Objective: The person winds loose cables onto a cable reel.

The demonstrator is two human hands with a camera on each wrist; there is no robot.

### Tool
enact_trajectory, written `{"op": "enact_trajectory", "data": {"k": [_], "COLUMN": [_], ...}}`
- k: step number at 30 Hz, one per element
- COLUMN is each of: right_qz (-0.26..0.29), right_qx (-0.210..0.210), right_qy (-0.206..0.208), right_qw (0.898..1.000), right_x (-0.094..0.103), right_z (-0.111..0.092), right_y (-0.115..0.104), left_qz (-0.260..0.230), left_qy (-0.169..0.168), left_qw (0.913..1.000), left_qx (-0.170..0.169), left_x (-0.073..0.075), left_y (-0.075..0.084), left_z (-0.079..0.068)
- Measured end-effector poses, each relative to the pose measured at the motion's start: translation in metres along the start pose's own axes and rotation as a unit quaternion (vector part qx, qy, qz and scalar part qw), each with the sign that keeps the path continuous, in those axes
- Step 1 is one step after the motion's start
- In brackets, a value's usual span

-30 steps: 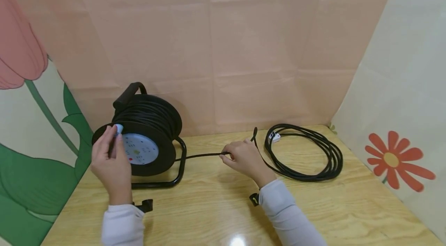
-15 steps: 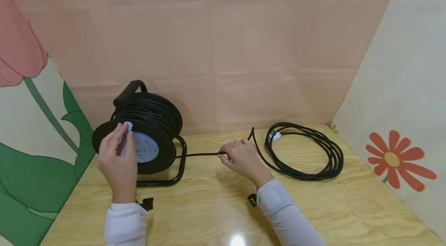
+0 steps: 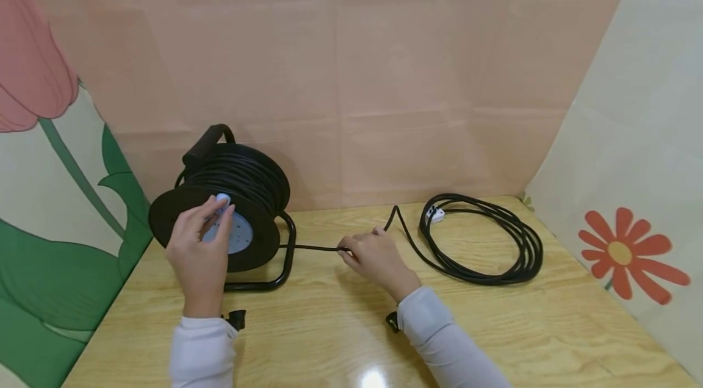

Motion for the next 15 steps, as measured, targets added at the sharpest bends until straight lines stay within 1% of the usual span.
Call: {"op": "enact_trajectory", "data": {"k": [5,10,15], "right_qz": [0.011,0.007,0.004], "right_qx": [-0.003,-0.006,0.009], "right_qy": [0.001,-0.014,-0.034], "right_qw": [1.0,1.0,0.999], "right_x": [-0.0044,-0.0064,-0.0072], "right_z": [0.0004,-0.0001,-0.0007], "right_y": [-0.0038,-0.0065,-0.0108], "left_qz": [0.001,0.018,0.03], "left_qy": [-0.02,-0.047,-0.069], "left_qw": [0.9996,0.9982,0.9964], "left_qx": [-0.018,-0.031,-0.039], "left_x": [-0.0021,-0.0052,-0.0078], "left_y": [0.0029,0.0049,0.0083], "left_z": [-0.0016,-0.0044,-0.0068]}}
Point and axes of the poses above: each hand's wrist, its own z-axis towards the middle knuckle, its own x-axis out of the back of the hand, y = z × x, the point moved 1 cm from there along z, towards the middle knuckle, and after that the axes turned 6 degrees about -x, right-handed, at the moved point
